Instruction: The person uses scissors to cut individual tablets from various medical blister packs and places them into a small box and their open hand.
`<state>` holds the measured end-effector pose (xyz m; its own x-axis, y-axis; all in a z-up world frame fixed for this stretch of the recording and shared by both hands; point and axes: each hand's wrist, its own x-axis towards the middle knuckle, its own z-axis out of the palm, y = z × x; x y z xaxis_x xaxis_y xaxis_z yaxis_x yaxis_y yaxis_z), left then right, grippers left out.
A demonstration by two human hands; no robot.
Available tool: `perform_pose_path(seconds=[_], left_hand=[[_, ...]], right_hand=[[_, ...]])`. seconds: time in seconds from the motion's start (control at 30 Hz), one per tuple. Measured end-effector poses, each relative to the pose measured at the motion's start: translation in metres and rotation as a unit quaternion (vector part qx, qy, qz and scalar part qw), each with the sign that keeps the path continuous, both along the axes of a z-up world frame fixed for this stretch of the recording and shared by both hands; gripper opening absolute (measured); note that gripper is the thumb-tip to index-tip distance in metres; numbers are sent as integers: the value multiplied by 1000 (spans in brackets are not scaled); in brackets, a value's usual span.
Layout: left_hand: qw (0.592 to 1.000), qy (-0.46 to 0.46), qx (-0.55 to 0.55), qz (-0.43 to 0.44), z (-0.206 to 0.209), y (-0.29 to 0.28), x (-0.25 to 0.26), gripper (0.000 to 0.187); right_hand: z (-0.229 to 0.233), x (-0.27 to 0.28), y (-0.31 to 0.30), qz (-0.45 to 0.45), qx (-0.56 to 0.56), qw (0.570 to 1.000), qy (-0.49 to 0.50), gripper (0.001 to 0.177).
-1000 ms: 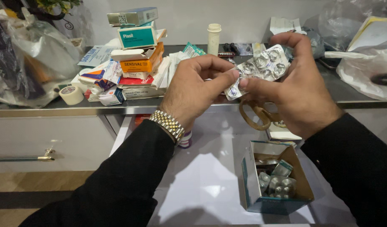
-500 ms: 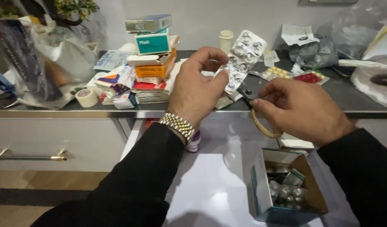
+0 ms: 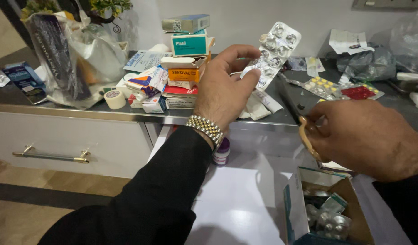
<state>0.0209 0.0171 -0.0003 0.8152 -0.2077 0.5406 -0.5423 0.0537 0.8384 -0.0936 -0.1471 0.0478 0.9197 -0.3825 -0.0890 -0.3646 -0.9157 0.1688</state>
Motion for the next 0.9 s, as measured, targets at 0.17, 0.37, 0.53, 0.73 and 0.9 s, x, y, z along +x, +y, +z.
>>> perform_pose_path(seconds=[0.17,0.37,0.53,0.73,0.9], left_hand=[[998,-55,-21,7,-1,3,5,29],[979,25,-162,-122,-1,2,2,46],[972,17,-195,-132,6,9,4,53],[967,10,-223,-121,11,13,-1,53],[972,13,-210,-103,13,14,-1,54]], right_hand=[[-35,19,-57,-8,418,903,-99,46],[-67,17,-81,97,648,728,-202,39],[-89,13,-92,176,692,659,-236,36],[-124,19,-140,238,575,742,-247,41],[-129,21,-159,231,588,744,-216,36]])
